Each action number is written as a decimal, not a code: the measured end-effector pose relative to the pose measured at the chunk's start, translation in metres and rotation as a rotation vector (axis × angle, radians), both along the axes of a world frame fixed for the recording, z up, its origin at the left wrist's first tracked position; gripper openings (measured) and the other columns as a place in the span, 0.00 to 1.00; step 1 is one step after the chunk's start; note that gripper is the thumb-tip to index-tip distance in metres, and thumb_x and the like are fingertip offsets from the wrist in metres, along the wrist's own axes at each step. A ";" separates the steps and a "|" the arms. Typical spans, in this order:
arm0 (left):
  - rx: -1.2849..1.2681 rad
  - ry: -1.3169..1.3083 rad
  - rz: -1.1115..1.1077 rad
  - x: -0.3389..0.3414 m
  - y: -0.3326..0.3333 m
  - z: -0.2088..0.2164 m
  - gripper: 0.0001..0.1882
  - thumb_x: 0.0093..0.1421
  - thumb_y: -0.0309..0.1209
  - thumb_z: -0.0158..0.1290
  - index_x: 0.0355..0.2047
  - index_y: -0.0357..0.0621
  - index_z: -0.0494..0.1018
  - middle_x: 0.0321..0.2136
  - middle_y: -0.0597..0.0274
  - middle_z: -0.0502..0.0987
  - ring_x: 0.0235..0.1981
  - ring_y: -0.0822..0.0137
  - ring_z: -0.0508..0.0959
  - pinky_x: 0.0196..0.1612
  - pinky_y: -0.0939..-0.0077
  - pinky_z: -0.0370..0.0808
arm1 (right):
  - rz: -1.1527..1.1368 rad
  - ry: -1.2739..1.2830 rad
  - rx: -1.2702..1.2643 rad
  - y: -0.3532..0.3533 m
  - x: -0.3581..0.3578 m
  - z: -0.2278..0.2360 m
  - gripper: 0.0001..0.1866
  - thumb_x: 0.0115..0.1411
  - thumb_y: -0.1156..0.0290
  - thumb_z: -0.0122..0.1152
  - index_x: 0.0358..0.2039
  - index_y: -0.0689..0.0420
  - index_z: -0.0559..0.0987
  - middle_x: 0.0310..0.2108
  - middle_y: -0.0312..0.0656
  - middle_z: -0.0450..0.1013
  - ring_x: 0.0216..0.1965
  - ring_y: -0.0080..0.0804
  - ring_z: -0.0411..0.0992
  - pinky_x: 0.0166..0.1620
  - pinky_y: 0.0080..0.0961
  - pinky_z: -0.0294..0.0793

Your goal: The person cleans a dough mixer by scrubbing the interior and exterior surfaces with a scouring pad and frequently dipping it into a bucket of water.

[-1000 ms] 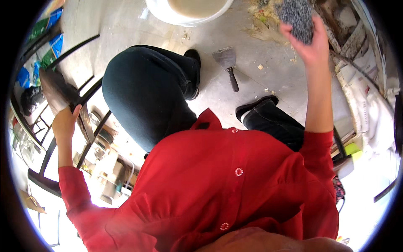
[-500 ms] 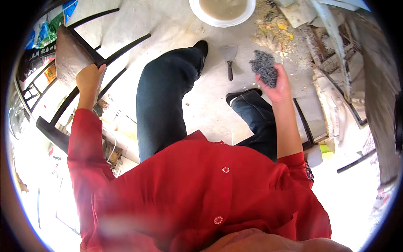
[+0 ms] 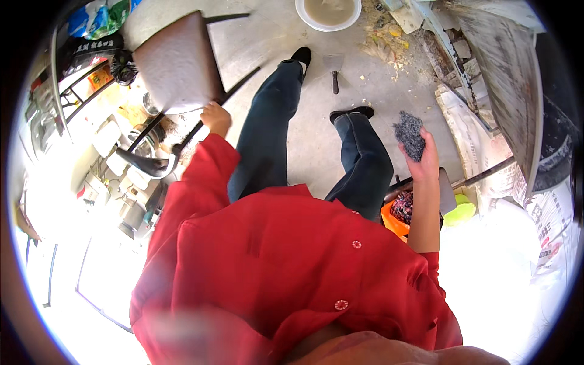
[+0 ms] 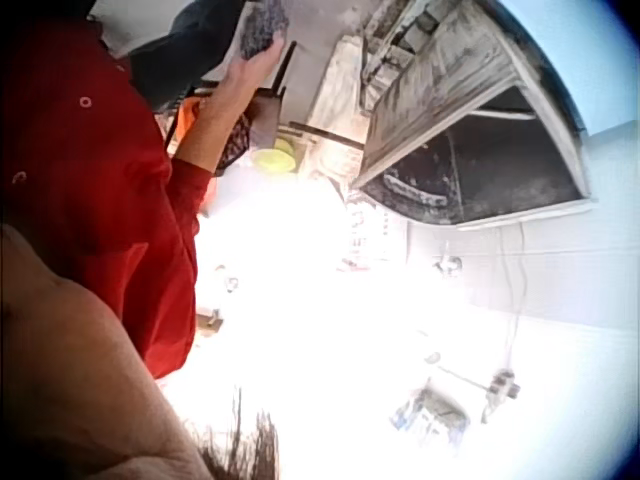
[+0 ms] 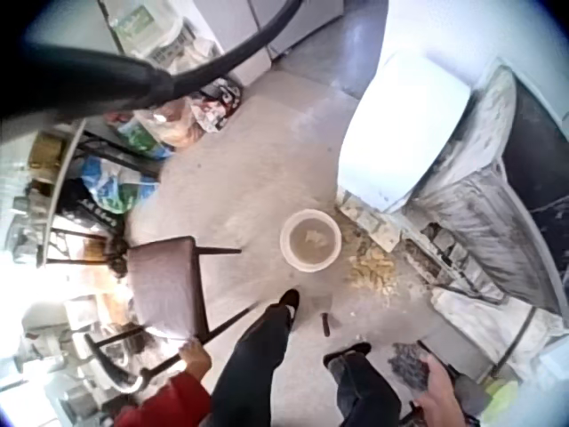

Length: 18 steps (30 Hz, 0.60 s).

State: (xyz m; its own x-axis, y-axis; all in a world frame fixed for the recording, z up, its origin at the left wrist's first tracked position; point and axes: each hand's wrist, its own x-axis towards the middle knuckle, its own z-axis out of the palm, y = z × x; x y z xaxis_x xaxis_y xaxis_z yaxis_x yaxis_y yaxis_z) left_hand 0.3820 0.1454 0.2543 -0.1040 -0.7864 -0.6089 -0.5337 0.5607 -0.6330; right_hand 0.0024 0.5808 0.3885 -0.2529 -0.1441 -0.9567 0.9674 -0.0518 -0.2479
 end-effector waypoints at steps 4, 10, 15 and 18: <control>0.191 -0.127 0.349 -0.019 0.063 0.070 0.25 0.64 0.38 0.43 0.59 0.44 0.70 0.63 0.57 0.65 0.65 0.54 0.63 0.63 0.55 0.59 | -0.011 0.007 -0.002 0.011 -0.003 0.046 0.17 0.61 0.62 0.56 0.49 0.54 0.76 0.45 0.40 0.77 0.45 0.35 0.75 0.41 0.34 0.75; 0.366 -0.281 0.300 0.011 0.072 0.123 0.22 0.64 0.37 0.44 0.56 0.49 0.74 0.58 0.54 0.73 0.58 0.51 0.73 0.60 0.49 0.66 | 0.056 0.076 -0.085 0.006 -0.022 0.094 0.18 0.62 0.61 0.54 0.50 0.55 0.76 0.44 0.39 0.77 0.41 0.32 0.75 0.38 0.31 0.75; 0.444 -0.125 0.286 0.062 0.057 0.149 0.21 0.60 0.38 0.47 0.47 0.41 0.79 0.51 0.46 0.78 0.55 0.51 0.76 0.59 0.53 0.68 | 0.015 0.138 -0.034 0.006 -0.042 0.115 0.16 0.61 0.63 0.58 0.47 0.55 0.76 0.44 0.42 0.77 0.42 0.37 0.75 0.39 0.36 0.76; 0.457 -0.133 0.188 0.148 0.049 0.104 0.20 0.59 0.33 0.49 0.48 0.35 0.76 0.44 0.43 0.80 0.47 0.48 0.81 0.48 0.55 0.77 | -0.012 0.112 -0.015 0.001 -0.050 0.111 0.16 0.61 0.63 0.58 0.48 0.56 0.76 0.44 0.42 0.77 0.42 0.38 0.75 0.39 0.36 0.76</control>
State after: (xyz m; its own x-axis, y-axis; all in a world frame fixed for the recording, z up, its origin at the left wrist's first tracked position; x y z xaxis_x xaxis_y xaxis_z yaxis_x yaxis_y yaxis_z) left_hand 0.5301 0.1943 0.3586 0.1158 -0.4347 -0.8931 -0.5837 0.6977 -0.4153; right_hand -0.0477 0.5815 0.4998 -0.3600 -0.1551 -0.9200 0.9329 -0.0675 -0.3537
